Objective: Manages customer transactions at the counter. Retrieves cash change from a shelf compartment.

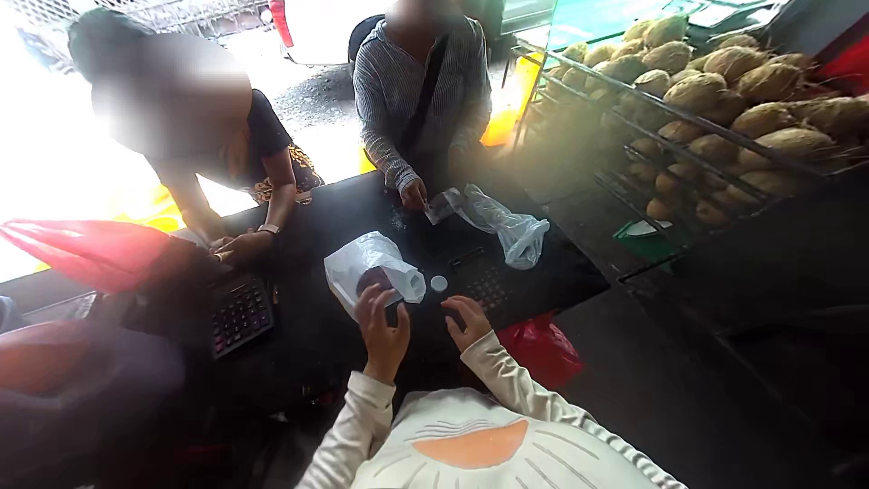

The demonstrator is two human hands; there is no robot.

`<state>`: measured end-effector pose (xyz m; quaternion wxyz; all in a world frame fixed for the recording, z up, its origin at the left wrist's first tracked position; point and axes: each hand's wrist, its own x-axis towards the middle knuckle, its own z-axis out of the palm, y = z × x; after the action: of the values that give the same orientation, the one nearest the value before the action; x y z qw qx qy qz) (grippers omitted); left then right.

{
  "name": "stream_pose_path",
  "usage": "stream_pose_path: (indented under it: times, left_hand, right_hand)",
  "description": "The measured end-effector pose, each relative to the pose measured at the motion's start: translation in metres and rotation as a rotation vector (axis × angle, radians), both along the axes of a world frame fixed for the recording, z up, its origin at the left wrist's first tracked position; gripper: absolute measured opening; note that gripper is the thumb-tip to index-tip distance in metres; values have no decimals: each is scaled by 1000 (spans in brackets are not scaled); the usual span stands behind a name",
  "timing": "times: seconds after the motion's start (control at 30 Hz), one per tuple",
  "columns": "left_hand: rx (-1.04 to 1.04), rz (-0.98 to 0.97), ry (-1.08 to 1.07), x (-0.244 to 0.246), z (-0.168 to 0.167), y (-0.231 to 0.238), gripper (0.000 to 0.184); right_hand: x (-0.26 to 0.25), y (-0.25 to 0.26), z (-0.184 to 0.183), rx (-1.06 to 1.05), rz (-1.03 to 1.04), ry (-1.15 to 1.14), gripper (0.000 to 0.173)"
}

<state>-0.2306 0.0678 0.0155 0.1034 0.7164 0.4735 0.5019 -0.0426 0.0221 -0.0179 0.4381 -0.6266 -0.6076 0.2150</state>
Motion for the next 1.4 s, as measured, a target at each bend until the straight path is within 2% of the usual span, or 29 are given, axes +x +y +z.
stream_pose_path:
  times: [0.07, 0.1, 0.17, 0.23, 0.3, 0.4, 0.47, 0.6, 0.7, 0.77, 0.8, 0.9, 0.93, 1.03, 1.13, 1.2, 1.3, 1.33, 1.4]
  left_hand:
    - [-170, -232, 61, 28, 34, 37, 27]
    - [-311, -329, 134, 44, 46, 59, 30]
    - [-482, -440, 286, 79, 49, 107, 42]
    - [-424, -505, 464, 110, 29, 149, 43]
    - [-295, -567, 633, 134, 2, 182, 46]
    - [-385, -551, 801, 154, -15, 204, 59]
    - [-447, -481, 856, 161, -22, 207, 65]
    - [-464, -373, 934, 168, -35, 210, 64]
    - [-466, -331, 928, 170, -33, 217, 47]
    - [-513, -318, 864, 170, -32, 221, 42]
    - [-540, -303, 831, 169, -32, 222, 45]
    - [-644, -194, 770, 168, -31, 217, 74]
    - [-668, -160, 725, 168, -30, 215, 75]
    - [-721, -130, 616, 169, -26, 214, 53]
    - [-757, -140, 594, 172, -20, 214, 28]
    - [-767, -104, 578, 173, -22, 212, 25]
    - [-780, -96, 554, 175, -24, 212, 29]
    - [-778, -105, 498, 177, -19, 211, 30]
    - [-685, -94, 234, 175, 2, 206, 31]
  right_hand:
    - [21, -1, -12, 96, -193, -111, 36]
    - [36, -3, -10, 42, -284, -123, 40]
    - [72, -4, -5, -173, -386, -117, 52]
    - [105, -2, -16, -298, -365, -150, 58]
    - [124, -2, -27, -294, -296, -213, 57]
    - [130, -3, -24, -285, -206, -259, 52]
    - [133, -4, -32, -186, -163, -347, 48]
    - [131, -5, -36, -164, -148, -488, 47]
    - [119, -10, -25, -108, -136, -537, 45]
    - [110, -15, -23, -88, -78, -575, 47]
    - [107, -17, -24, -117, -50, -593, 49]
    - [107, -20, -29, -72, -37, -603, 47]
    - [109, -21, -30, -30, -37, -615, 47]
    - [115, -28, -30, -1, 24, -657, 56]
    - [125, -28, -33, -6, 68, -653, 64]
    - [129, -24, -33, -10, 102, -616, 70]
    - [131, -22, -31, 124, 76, -531, 61]
    - [131, -22, -30, 177, 62, -510, 57]
    - [127, -20, -25, 281, 50, -459, 49]
